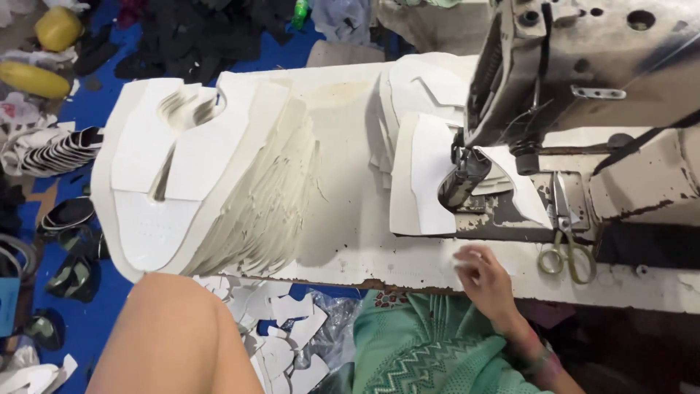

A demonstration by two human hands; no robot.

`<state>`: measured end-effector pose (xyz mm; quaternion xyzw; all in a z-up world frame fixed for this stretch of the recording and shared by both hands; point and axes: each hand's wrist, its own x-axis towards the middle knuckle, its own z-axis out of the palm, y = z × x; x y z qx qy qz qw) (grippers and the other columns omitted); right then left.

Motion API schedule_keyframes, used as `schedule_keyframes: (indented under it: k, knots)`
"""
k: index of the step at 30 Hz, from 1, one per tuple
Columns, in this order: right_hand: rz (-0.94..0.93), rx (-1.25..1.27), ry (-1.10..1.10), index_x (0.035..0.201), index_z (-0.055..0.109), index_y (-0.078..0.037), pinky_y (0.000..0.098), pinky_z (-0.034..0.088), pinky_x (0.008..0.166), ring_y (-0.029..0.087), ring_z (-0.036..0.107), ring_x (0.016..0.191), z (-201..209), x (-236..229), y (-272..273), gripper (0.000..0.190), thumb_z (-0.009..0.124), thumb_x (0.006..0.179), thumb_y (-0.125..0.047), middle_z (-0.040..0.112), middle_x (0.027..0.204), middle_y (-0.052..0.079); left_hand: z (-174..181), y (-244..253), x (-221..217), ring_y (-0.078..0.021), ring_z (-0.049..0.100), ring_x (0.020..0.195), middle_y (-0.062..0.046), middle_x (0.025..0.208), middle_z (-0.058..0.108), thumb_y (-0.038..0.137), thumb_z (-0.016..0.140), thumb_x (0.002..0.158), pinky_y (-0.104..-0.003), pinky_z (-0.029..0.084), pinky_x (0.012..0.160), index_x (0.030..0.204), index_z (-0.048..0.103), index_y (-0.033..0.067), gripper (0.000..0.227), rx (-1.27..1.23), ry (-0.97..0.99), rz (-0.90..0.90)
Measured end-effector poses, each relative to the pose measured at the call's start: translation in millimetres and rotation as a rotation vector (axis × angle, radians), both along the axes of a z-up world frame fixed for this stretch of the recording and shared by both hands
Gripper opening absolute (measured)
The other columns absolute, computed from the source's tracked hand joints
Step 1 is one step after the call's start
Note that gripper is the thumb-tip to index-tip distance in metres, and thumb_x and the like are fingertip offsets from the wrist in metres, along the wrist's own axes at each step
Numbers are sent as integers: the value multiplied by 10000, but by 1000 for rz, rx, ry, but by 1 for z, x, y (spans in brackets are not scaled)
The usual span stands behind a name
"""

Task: The person operates a sewing machine to stitch white shoe parts. They guide the material under the needle, cut threads with scissors, and handle a spool of thread to adjust the machine.

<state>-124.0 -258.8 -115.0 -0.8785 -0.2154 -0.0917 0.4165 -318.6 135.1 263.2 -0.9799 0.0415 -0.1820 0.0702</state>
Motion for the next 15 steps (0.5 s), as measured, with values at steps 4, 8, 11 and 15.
schedule_keyframes:
  k: [4, 8, 11, 15]
  knots:
    - [462, 435, 1181, 1134, 744, -35, 315, 611, 795, 161, 728, 889, 26, -17, -22, 264, 682, 912, -161, 775, 1020, 111, 5, 58, 66, -282, 712, 949, -154, 1180, 720, 575, 569, 999, -385, 550, 809, 1273, 672, 44, 606, 120, -191, 229]
    - [613, 317, 1187, 1089, 768, -30, 301, 603, 809, 157, 730, 891, 25, -40, -3, 238, 689, 930, -189, 777, 1017, 88, -55, 118, 119, -273, 728, 920, -152, 1162, 734, 611, 541, 1021, -390, 556, 795, 1238, 680, 32, 633, 228, -385, 427]
    - [742, 182, 878, 1042, 752, -53, 315, 570, 708, 164, 706, 788, 24, -55, 37, 213, 681, 966, -239, 776, 911, 66, -117, 167, 141, -269, 736, 905, -150, 1154, 742, 628, 527, 1032, -392, 558, 788, 1221, 684, 26, 650, 282, -458, 503]
    - [810, -88, 482, 1019, 753, -91, 423, 517, 596, 306, 652, 607, 39, -46, 76, 171, 687, 968, -241, 655, 688, 143, -147, 168, 145, -399, 699, 874, -214, 1022, 729, 590, 658, 1002, -491, 534, 716, 1124, 710, 0, 605, 46, -354, 737]
